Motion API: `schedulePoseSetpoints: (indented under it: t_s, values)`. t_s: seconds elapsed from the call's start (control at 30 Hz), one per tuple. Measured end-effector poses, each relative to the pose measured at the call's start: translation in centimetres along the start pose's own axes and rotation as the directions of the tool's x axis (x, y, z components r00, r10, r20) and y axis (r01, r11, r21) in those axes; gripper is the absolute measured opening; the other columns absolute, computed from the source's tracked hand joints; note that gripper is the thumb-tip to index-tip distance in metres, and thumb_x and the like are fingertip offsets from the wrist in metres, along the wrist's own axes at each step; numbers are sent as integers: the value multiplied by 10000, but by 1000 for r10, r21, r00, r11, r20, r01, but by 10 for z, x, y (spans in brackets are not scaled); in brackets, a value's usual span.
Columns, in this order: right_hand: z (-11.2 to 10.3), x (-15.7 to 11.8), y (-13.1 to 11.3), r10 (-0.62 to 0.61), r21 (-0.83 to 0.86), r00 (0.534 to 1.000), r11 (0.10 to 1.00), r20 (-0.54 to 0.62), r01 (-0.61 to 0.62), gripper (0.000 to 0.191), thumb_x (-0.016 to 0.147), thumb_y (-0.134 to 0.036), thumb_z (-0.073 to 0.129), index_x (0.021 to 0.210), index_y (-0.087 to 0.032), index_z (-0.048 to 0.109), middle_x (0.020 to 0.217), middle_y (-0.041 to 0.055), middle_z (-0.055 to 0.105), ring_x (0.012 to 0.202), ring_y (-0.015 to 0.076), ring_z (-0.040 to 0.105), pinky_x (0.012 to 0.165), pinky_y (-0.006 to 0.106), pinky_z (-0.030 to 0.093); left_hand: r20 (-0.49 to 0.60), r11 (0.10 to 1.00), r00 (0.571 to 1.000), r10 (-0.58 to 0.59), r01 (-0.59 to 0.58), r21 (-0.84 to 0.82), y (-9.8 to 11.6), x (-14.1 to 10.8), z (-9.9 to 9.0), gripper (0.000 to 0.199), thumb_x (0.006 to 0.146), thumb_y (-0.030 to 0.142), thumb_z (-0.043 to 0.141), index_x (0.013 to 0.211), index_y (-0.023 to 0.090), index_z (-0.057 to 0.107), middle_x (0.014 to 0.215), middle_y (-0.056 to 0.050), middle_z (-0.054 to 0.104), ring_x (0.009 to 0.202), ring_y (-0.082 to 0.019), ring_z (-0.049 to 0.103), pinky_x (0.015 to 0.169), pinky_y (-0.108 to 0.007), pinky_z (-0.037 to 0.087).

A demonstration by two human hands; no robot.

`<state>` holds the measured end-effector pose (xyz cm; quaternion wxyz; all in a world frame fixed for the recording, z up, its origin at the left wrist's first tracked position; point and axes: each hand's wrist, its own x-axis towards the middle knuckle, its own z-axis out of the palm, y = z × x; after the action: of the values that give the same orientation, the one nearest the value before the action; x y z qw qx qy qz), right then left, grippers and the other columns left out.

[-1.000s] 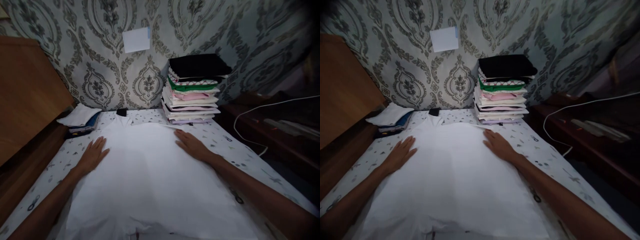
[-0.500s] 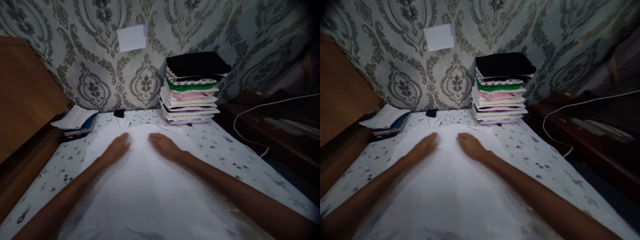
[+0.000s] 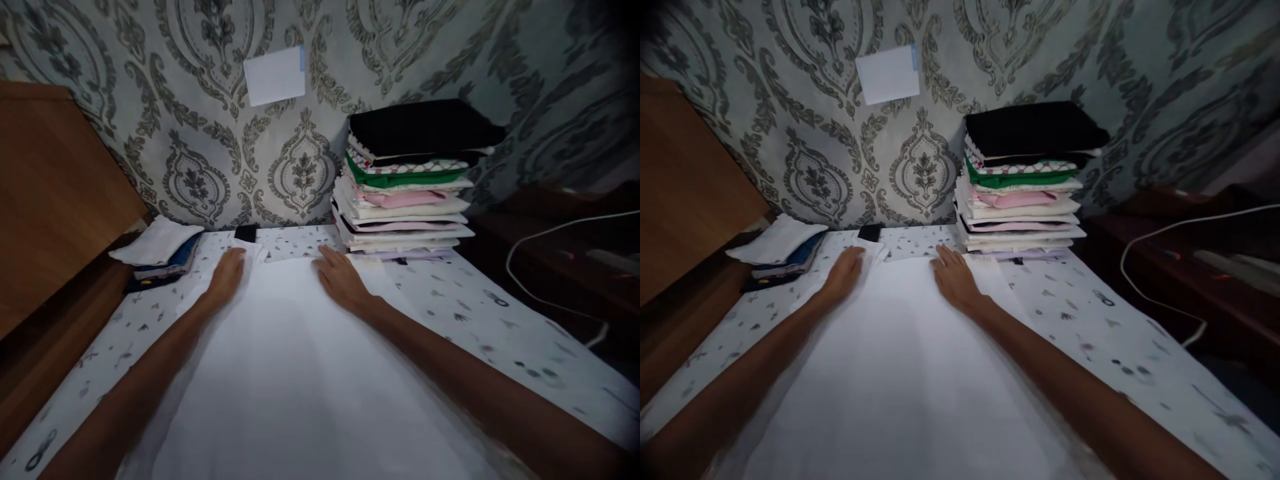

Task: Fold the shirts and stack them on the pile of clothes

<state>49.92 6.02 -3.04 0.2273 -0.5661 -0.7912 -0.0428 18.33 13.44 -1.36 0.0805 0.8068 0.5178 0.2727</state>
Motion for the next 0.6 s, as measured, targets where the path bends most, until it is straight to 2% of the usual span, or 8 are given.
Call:
schedulePoseSetpoints:
  t_s: [0.07,0.1,0.2,0.3,0.37,0.43,0.5,0.6]
  values:
    - [2,13,-15,-8,91,999,996,32,5,327,945,-151,414,1142,-130,673,1456,186,531,1386,308,440,1135,511,342,-73,990,988,-139,137,-26,-19,26,-7,434,888,162,387,1282,137,566,1300,-154,603,1262,-264,533,1110,-453,404]
    - [4,25,-22,4,155,998,988,61,-13,318,946,-155,418,1131,-138,677,1390,178,588,1335,299,492,1113,493,372,-75,985,982,-171,169,-35,-27,39,-9,458,854,132,399,1281,135,565,1279,-157,609,1238,-266,547,1087,-455,422]
    - [15,72,-44,62,303,988,947,143,-103,316,957,-170,414,1138,-145,671,1201,145,682,1159,260,609,1031,424,448,3,986,987,-158,158,-55,-43,70,-14,516,779,102,429,1273,134,574,1193,-137,655,1113,-238,608,979,-403,491]
    - [33,121,-64,67,338,985,934,159,-118,316,940,-161,442,1177,-153,652,1202,130,664,1048,228,649,973,388,481,100,989,988,-121,128,-72,-45,88,-14,461,750,162,478,1186,131,625,994,-84,692,879,-196,635,804,-322,524]
    - [45,146,-76,48,361,985,926,168,-107,355,901,-151,507,1237,-160,622,1252,131,637,1032,219,650,959,373,486,169,992,983,-75,90,-83,-43,94,-16,352,728,205,514,1032,134,676,844,-42,674,765,-178,605,730,-298,505]
    - [53,163,-84,17,385,984,919,176,-84,457,845,-149,589,1301,-169,583,1312,130,607,1079,220,631,955,348,481,234,993,972,-12,38,-108,-39,96,-21,233,712,239,541,872,147,684,764,-18,649,732,-173,583,717,-292,488]
    - [56,174,-88,-23,407,982,912,187,-56,525,778,-140,660,1296,-178,585,1295,104,621,1100,213,616,928,308,477,270,991,962,43,-6,-134,-36,93,-30,177,704,265,567,805,162,667,787,-16,653,773,-179,585,751,-297,483]
    - [54,182,-89,-67,429,974,903,218,-34,362,752,-144,673,1113,-161,665,1051,47,698,925,177,639,780,251,475,303,972,945,124,-54,-230,-34,86,-44,154,680,260,585,808,182,621,938,-32,678,916,-197,593,845,-311,478]
